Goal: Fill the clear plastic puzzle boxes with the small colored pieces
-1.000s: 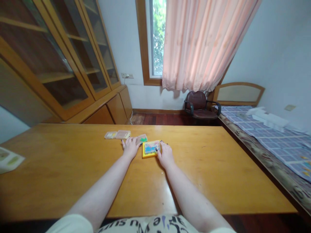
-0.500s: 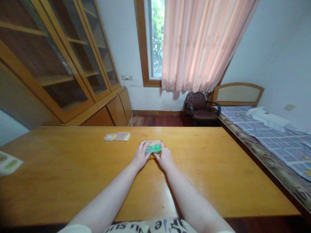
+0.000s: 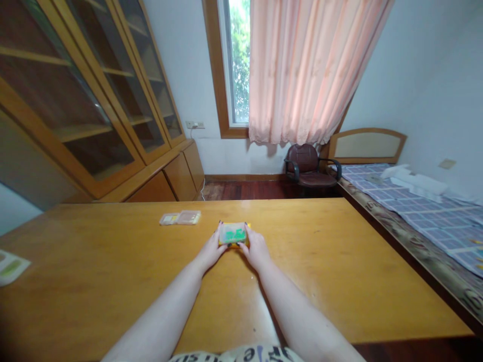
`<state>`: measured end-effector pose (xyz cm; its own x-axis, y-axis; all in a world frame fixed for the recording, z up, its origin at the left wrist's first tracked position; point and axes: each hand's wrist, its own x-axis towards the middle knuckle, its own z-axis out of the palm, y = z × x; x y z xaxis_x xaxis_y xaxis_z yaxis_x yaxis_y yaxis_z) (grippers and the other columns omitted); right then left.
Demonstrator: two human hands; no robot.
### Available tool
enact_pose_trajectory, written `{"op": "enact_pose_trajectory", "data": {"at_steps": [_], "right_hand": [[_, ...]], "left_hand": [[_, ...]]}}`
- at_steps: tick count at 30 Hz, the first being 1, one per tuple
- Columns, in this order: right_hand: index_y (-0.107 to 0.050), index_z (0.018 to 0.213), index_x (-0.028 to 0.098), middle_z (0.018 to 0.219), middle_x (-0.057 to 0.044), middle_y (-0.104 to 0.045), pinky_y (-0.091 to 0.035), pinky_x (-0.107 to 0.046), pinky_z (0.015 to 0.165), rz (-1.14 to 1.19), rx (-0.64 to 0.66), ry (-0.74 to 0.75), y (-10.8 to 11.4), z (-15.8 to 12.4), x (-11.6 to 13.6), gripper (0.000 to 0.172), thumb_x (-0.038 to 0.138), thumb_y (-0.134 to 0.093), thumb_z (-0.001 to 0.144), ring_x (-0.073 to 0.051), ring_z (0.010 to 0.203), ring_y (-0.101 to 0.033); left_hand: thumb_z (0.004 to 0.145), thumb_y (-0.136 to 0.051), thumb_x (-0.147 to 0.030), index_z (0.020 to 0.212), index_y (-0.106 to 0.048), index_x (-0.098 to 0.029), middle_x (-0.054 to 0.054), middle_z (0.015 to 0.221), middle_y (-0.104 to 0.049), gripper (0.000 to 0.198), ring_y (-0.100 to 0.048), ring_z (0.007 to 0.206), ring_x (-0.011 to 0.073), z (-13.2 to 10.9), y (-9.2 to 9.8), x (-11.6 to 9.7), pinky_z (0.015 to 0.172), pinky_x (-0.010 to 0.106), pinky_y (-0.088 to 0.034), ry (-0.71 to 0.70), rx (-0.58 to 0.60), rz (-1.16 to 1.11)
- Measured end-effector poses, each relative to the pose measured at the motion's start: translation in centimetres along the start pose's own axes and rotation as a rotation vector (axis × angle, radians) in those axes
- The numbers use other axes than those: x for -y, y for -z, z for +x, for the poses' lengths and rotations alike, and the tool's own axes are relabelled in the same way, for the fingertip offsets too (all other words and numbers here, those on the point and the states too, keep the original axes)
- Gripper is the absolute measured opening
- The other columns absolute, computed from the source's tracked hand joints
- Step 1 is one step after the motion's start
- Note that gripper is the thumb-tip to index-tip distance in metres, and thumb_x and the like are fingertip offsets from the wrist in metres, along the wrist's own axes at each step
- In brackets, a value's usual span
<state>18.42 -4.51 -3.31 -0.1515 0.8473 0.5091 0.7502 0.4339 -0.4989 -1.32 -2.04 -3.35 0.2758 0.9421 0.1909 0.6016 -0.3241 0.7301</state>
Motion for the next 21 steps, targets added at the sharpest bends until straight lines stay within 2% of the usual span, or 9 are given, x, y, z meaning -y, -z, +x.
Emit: {"op": "enact_pose_trajectory", "data": {"at_steps": [4, 8, 14, 16, 18, 21], "right_hand": [[-0.031, 0.134, 0.018, 0.125, -0.012, -0.051, -0.039, -0.040, 0.093, 0.026, 0.014, 0.018, 0.0, 0.2, -0.3, 0.058, 0.034, -0.049, 0.081, -0.023, 0.112, -0.050], [-0.033, 0.133, 0.017, 0.126, -0.012, -0.050, -0.039, -0.040, 0.094, 0.040, 0.022, -0.001, -0.1, 0.3, -0.5, 0.055, 0.031, -0.048, 0.082, -0.022, 0.112, -0.049], [-0.033, 0.134, 0.017, 0.123, -0.011, -0.052, -0.040, -0.039, 0.093, 0.068, 0.022, -0.065, -0.3, 0.5, -0.7, 0.054, 0.027, -0.046, 0.082, -0.022, 0.110, -0.051], [-0.032, 0.134, 0.017, 0.122, -0.011, -0.053, -0.042, -0.039, 0.092, 0.077, 0.018, -0.112, -0.4, 0.6, -0.7, 0.054, 0.027, -0.045, 0.082, -0.022, 0.109, -0.052], [-0.032, 0.134, 0.015, 0.121, -0.013, -0.054, -0.042, -0.039, 0.091, 0.077, 0.013, -0.153, -0.4, 0.6, -0.8, 0.054, 0.029, -0.045, 0.083, -0.023, 0.109, -0.052], [-0.030, 0.135, 0.014, 0.124, -0.014, -0.051, -0.042, -0.040, 0.091, 0.079, 0.020, -0.161, -0.3, 0.5, -0.8, 0.057, 0.035, -0.044, 0.084, -0.024, 0.112, -0.051]], "left_hand": [[0.078, -0.050, -0.025, 0.141, -0.005, -0.017, 0.014, 0.138, -0.034, 0.078, -0.032, 0.127, 0.0236, -0.1, -0.1, -0.1, 0.106, 0.043, -0.024, -0.006, 0.004, 0.048], [0.077, -0.052, -0.029, 0.141, -0.002, -0.018, 0.014, 0.143, -0.026, 0.082, -0.026, 0.130, 0.0258, -0.3, -0.1, -0.3, 0.107, 0.046, -0.020, -0.037, -0.015, 0.088], [0.084, -0.040, -0.026, 0.141, -0.004, -0.018, 0.012, 0.143, -0.027, 0.068, -0.025, 0.131, 0.0221, 0.0, -0.1, -0.3, 0.108, 0.046, -0.017, -0.034, -0.022, 0.166], [0.083, -0.041, -0.030, 0.140, -0.005, -0.017, 0.012, 0.144, -0.024, 0.068, -0.022, 0.132, 0.0223, 0.4, 0.7, 0.1, 0.108, 0.046, -0.018, -0.062, -0.051, 0.267], [0.082, -0.043, -0.037, 0.140, -0.011, -0.016, 0.012, 0.146, -0.017, 0.069, -0.014, 0.134, 0.0241, 1.2, 2.4, 0.8, 0.108, 0.047, -0.015, -0.042, -0.119, 0.424], [0.084, -0.037, -0.043, 0.138, -0.024, -0.014, 0.014, 0.146, -0.014, 0.062, -0.011, 0.134, 0.0274, 2.7, 6.1, 2.6, 0.107, 0.049, -0.014, 0.189, -0.224, 0.654]]}}
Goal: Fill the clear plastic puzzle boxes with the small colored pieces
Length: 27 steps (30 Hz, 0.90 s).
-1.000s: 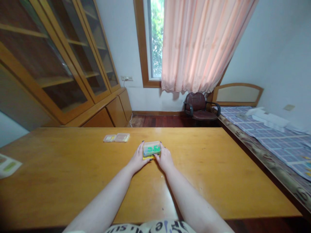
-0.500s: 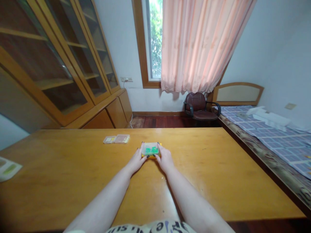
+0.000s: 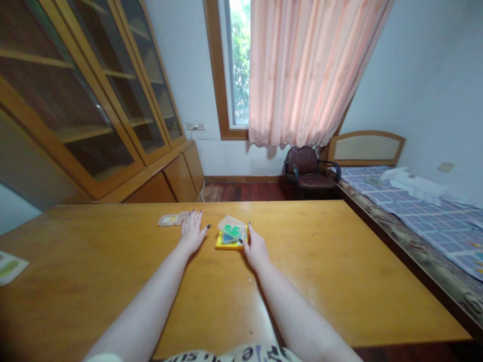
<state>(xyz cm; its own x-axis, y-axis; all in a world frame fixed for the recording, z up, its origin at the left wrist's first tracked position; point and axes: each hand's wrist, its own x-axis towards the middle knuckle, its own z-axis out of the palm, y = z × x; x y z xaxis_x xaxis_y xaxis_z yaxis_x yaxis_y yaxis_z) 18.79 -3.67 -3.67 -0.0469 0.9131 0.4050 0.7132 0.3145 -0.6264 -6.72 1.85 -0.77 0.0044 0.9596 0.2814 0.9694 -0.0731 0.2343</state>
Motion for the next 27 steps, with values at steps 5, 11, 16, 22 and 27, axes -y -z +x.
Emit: {"op": "enact_pose_trajectory", "data": {"at_steps": [5, 11, 16, 22, 27], "right_hand": [[-0.027, 0.136, 0.014, 0.129, -0.014, -0.047, -0.040, -0.040, 0.094, -0.011, 0.024, 0.024, 0.4, -0.3, 0.4, 0.059, 0.038, -0.042, 0.084, -0.024, 0.115, -0.047], [-0.025, 0.137, 0.019, 0.142, -0.012, -0.026, -0.034, -0.042, 0.098, -0.132, 0.029, 0.157, 0.8, -0.7, 1.6, 0.065, 0.038, -0.049, 0.080, -0.025, 0.123, -0.037], [-0.038, 0.131, 0.026, 0.143, -0.008, -0.025, -0.030, -0.045, 0.100, -0.222, 0.064, 0.260, 1.3, -0.7, 2.2, 0.056, 0.039, -0.053, 0.078, -0.026, 0.127, -0.031], [-0.040, 0.129, 0.025, 0.135, -0.006, -0.040, -0.031, -0.041, 0.100, -0.184, 0.040, 0.298, 1.7, -0.7, 1.9, 0.049, 0.033, -0.047, 0.082, -0.021, 0.125, -0.035], [-0.044, 0.125, 0.018, 0.132, -0.010, -0.044, -0.033, -0.041, 0.100, -0.108, -0.035, 0.291, 1.4, -0.7, 1.6, 0.046, 0.030, -0.048, 0.081, -0.022, 0.122, -0.039]], "left_hand": [[0.082, -0.035, -0.045, 0.136, -0.028, -0.019, 0.011, 0.145, -0.021, 0.060, -0.009, 0.134, 0.0309, 2.0, 0.9, 4.5, 0.101, 0.063, -0.005, 0.106, 0.157, 0.252], [0.085, -0.030, -0.038, 0.137, -0.025, -0.021, 0.009, 0.145, -0.019, 0.056, -0.018, 0.132, 0.0289, -2.5, -0.1, 1.7, 0.100, 0.065, 0.002, 0.082, 0.120, 0.265], [0.078, -0.044, -0.051, 0.137, -0.026, -0.025, 0.014, 0.146, -0.016, 0.067, -0.019, 0.131, 0.0338, -4.3, 1.0, -0.8, 0.101, 0.061, 0.001, -0.061, 0.019, 0.241], [0.077, -0.050, -0.042, 0.132, -0.036, -0.024, 0.012, 0.135, -0.040, 0.059, -0.032, 0.125, 0.0297, -2.0, 1.8, 1.5, 0.103, 0.057, -0.009, -0.215, 0.223, 0.117], [0.074, -0.056, -0.043, 0.120, -0.048, -0.015, 0.013, 0.115, -0.054, 0.055, -0.047, 0.109, 0.0273, -1.0, 2.8, 1.9, 0.097, 0.043, -0.033, -0.092, 0.050, -0.081]]}}
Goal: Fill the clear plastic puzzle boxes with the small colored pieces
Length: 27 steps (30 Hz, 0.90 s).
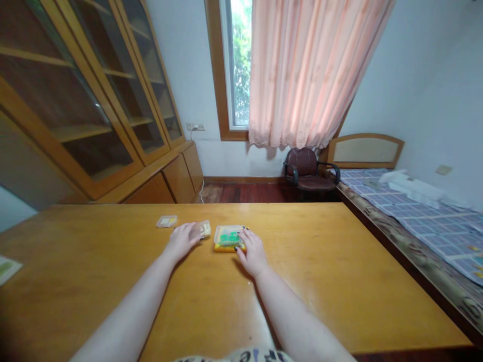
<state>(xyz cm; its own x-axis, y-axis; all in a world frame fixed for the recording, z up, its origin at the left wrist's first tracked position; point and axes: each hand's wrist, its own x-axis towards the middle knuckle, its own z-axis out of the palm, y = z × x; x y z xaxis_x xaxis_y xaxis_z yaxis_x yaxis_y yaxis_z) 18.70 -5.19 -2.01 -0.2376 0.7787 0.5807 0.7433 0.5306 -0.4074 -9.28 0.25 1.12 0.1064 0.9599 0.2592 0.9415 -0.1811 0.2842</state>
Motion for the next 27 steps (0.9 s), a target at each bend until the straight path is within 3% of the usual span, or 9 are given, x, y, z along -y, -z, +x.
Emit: {"op": "enact_pose_trajectory", "data": {"at_steps": [2, 5, 7, 10, 12, 16, 18, 21, 27], "right_hand": [[-0.044, 0.125, 0.017, 0.131, -0.010, -0.044, -0.033, -0.041, 0.100, 0.028, 0.003, -0.014, 0.0, 0.0, 0.1, 0.047, 0.030, -0.049, 0.080, -0.022, 0.121, -0.039], [-0.042, 0.126, 0.017, 0.131, -0.010, -0.044, -0.034, -0.041, 0.100, 0.071, 0.021, -0.025, 0.1, 0.1, 0.2, 0.047, 0.029, -0.048, 0.081, -0.022, 0.122, -0.039], [-0.039, 0.128, 0.017, 0.132, -0.010, -0.043, -0.034, -0.041, 0.101, 0.107, 0.031, -0.026, 0.2, 0.0, 0.1, 0.048, 0.030, -0.046, 0.082, -0.022, 0.123, -0.038], [-0.033, 0.131, 0.015, 0.133, -0.012, -0.042, -0.033, -0.041, 0.101, 0.154, 0.013, -0.039, -0.1, -0.2, -0.2, 0.050, 0.035, -0.041, 0.085, -0.022, 0.123, -0.038], [-0.031, 0.132, 0.014, 0.132, -0.013, -0.042, -0.035, -0.041, 0.100, 0.155, -0.005, -0.064, -0.3, -0.3, -0.4, 0.052, 0.038, -0.040, 0.086, -0.022, 0.122, -0.039], [-0.028, 0.133, 0.014, 0.133, -0.014, -0.041, -0.035, -0.041, 0.100, 0.144, 0.010, -0.086, -0.8, -0.3, -0.8, 0.056, 0.041, -0.040, 0.086, -0.023, 0.122, -0.040], [-0.027, 0.134, 0.014, 0.134, -0.014, -0.039, -0.034, -0.041, 0.100, 0.148, 0.022, -0.097, -0.9, -0.3, -0.8, 0.057, 0.041, -0.040, 0.085, -0.023, 0.123, -0.039], [-0.027, 0.134, 0.013, 0.135, -0.015, -0.039, -0.034, -0.042, 0.101, 0.163, 0.039, -0.128, -1.1, -0.3, -1.0, 0.058, 0.041, -0.041, 0.085, -0.024, 0.123, -0.039], [-0.027, 0.134, 0.015, 0.133, -0.013, -0.040, -0.033, -0.041, 0.101, 0.199, 0.045, -0.125, -1.1, -0.2, -0.9, 0.059, 0.039, -0.044, 0.084, -0.023, 0.122, -0.039]], "left_hand": [[0.075, -0.055, -0.043, 0.121, -0.046, -0.015, 0.012, 0.114, -0.053, 0.054, -0.047, 0.108, 0.0254, 0.3, 0.9, -1.4, 0.095, 0.040, -0.036, 0.049, -0.159, -0.135], [0.073, -0.058, -0.043, 0.126, -0.039, -0.021, 0.008, 0.119, -0.048, 0.060, -0.044, 0.113, 0.0228, 0.9, 1.7, -4.7, 0.098, 0.037, -0.034, -0.102, -0.264, -0.262], [0.070, -0.062, -0.044, 0.126, -0.040, -0.022, 0.008, 0.120, -0.047, 0.065, -0.044, 0.113, 0.0240, 1.3, 1.5, -6.9, 0.099, 0.039, -0.034, -0.201, -0.217, -0.270], [0.067, -0.065, -0.041, 0.123, -0.045, -0.022, 0.009, 0.117, -0.049, 0.063, -0.046, 0.111, 0.0260, 1.5, 0.4, -8.7, 0.098, 0.042, -0.034, -0.280, -0.006, -0.290], [0.067, -0.064, -0.038, 0.128, -0.039, -0.022, 0.011, 0.126, -0.043, 0.068, -0.043, 0.117, 0.0265, 1.2, -0.5, -8.9, 0.100, 0.042, -0.033, -0.269, 0.052, -0.354], [0.058, -0.072, -0.035, 0.139, -0.012, -0.024, 0.012, 0.145, -0.011, 0.102, -0.018, 0.132, 0.0302, -0.1, -1.9, -7.7, 0.106, 0.046, -0.023, -0.231, 0.015, -0.494], [0.057, -0.073, -0.032, 0.140, -0.002, -0.025, 0.012, 0.147, -0.005, 0.109, -0.016, 0.133, 0.0293, -0.8, -2.6, -6.7, 0.107, 0.046, -0.020, -0.205, -0.002, -0.573], [0.064, -0.068, -0.028, 0.140, 0.003, -0.026, 0.012, 0.147, -0.010, 0.104, -0.025, 0.131, 0.0247, -1.7, -3.8, -5.4, 0.108, 0.044, -0.020, -0.180, 0.039, -0.698], [0.075, -0.058, -0.027, 0.140, -0.011, -0.023, 0.010, 0.143, -0.027, 0.080, -0.028, 0.130, 0.0216, -1.8, -5.4, -5.3, 0.108, 0.041, -0.020, -0.152, 0.109, -0.834]]}}
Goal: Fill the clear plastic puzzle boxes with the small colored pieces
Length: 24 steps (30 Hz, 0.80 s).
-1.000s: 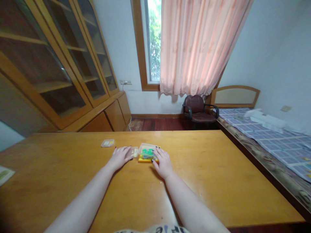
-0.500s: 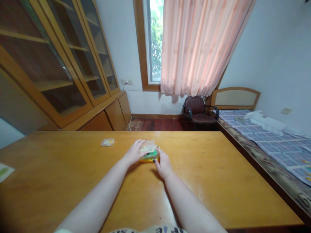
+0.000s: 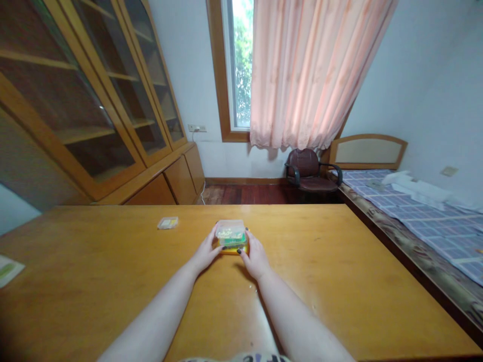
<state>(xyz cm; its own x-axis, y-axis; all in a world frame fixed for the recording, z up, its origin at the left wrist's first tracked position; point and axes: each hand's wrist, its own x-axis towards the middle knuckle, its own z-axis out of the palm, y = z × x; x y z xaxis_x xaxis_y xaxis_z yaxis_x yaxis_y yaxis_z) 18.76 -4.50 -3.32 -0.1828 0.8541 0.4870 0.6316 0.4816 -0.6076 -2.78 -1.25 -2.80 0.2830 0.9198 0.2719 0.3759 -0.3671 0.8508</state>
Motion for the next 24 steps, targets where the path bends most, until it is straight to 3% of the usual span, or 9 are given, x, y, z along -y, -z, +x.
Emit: {"op": "enact_pose_trajectory", "data": {"at_steps": [3, 16, 24], "right_hand": [[-0.027, 0.134, 0.015, 0.133, -0.013, -0.041, -0.033, -0.040, 0.101, 0.018, 0.008, 0.014, 0.14, 0.01, 0.13, 0.058, 0.040, -0.044, 0.084, -0.022, 0.122, -0.039], [-0.028, 0.134, 0.016, 0.130, -0.013, -0.044, -0.035, -0.042, 0.099, 0.048, 0.044, 0.007, 0.49, 0.03, 0.59, 0.058, 0.037, -0.045, 0.083, -0.024, 0.119, -0.043], [-0.031, 0.133, 0.017, 0.129, -0.013, -0.046, -0.036, -0.043, 0.098, 0.071, 0.034, -0.007, 0.39, 0.05, 0.60, 0.059, 0.031, -0.050, 0.079, -0.024, 0.118, -0.044]], "left_hand": [[0.077, -0.054, -0.027, 0.139, -0.014, -0.022, 0.010, 0.140, -0.032, 0.074, -0.037, 0.125, 0.0206, 0.32, -0.32, 0.06, 0.106, 0.040, -0.026, 0.019, -0.011, -0.049], [0.076, -0.057, -0.028, 0.132, -0.035, -0.020, 0.009, 0.130, -0.047, 0.061, -0.045, 0.118, 0.0214, 0.13, -0.24, 0.61, 0.103, 0.039, -0.032, 0.043, -0.114, -0.122], [0.075, -0.056, -0.022, 0.132, -0.031, -0.019, 0.010, 0.135, -0.041, 0.063, -0.043, 0.121, 0.0203, 0.04, -0.31, 0.16, 0.103, 0.039, -0.034, 0.028, -0.099, -0.168]]}}
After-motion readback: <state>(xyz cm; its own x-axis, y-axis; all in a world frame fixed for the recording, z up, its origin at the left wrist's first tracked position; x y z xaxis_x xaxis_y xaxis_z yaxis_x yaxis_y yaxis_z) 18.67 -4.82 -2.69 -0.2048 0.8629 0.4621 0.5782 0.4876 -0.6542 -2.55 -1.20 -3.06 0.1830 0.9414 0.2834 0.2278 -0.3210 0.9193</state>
